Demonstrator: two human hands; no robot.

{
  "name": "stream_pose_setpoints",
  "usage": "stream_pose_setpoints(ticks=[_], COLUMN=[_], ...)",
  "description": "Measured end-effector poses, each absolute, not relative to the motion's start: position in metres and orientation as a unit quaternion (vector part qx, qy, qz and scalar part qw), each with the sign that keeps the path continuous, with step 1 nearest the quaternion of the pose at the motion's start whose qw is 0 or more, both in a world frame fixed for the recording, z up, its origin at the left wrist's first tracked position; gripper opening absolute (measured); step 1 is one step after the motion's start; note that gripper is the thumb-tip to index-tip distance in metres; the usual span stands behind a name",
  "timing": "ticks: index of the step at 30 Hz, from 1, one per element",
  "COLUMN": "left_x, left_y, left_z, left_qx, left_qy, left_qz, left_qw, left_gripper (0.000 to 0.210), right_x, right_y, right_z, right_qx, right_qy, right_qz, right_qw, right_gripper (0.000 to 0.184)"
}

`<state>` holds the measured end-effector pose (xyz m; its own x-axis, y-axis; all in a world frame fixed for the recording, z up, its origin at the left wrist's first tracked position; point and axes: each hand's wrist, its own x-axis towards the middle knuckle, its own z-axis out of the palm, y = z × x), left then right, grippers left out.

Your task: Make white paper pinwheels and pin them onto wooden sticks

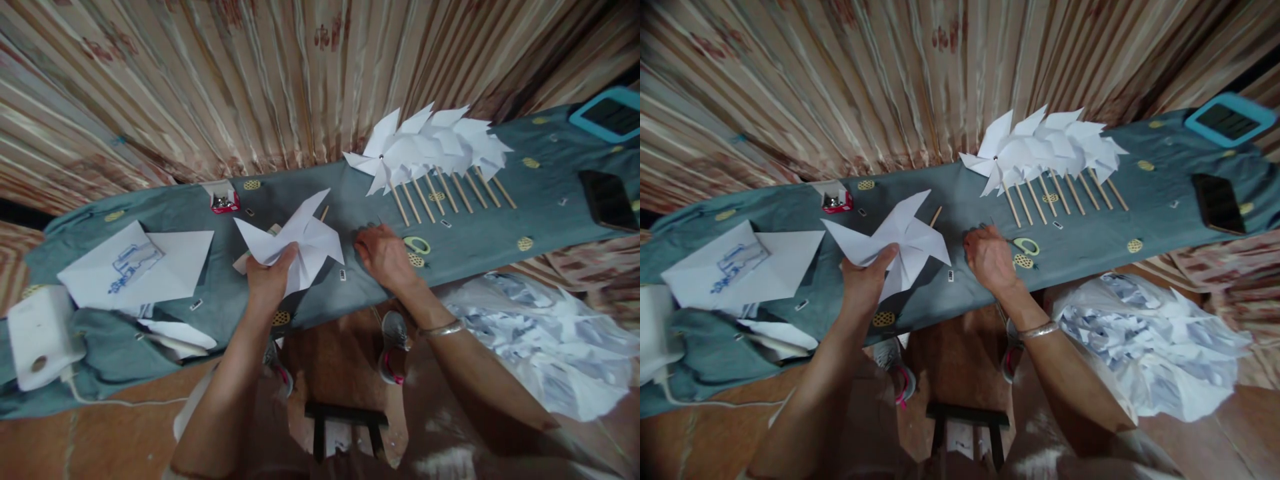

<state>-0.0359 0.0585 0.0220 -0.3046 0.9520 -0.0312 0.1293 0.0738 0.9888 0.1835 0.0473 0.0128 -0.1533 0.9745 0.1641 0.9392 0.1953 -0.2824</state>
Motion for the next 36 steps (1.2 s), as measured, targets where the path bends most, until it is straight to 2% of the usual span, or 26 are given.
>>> stream_pose_setpoints(ticks=[6, 9, 12, 20, 31, 36], left_x=[-0.033, -0.032, -0.030, -0.025, -0.021, -0.020], left_y=[0.058, 0.058, 0.057, 0.056, 0.052, 0.051], left_z=[0.023, 0.024, 0.027, 0.029, 0.031, 0.028], left_qx=[0.443, 0.440, 0.432, 0.427, 0.420, 0.417], left_qy=[0.615, 0.611, 0.606, 0.617, 0.617, 0.615], left_qz=[0.516, 0.519, 0.522, 0.522, 0.498, 0.495], left_qw=[0.399, 0.405, 0.416, 0.405, 0.442, 0.451], left_gripper=[0.029, 0.028, 0.025, 0.025, 0.023, 0.019], right_x=[0.181, 0.185, 0.193, 0.198, 0.174, 0.180], right_y=[0.045, 0.041, 0.037, 0.031, 0.024, 0.020], right_z=[-0.003, -0.009, -0.012, 0.005, 0.019, 0.018], right_qx=[-0.624, -0.615, -0.600, -0.607, -0.611, -0.615], right_qy=[-0.706, -0.691, -0.703, -0.707, -0.767, -0.760], right_qz=[0.178, 0.225, 0.220, 0.184, 0.121, 0.118], right_qw=[0.284, 0.306, 0.313, 0.313, 0.153, 0.171], right_gripper=[0.011, 0.010, 0.011, 0.017, 0.019, 0.019])
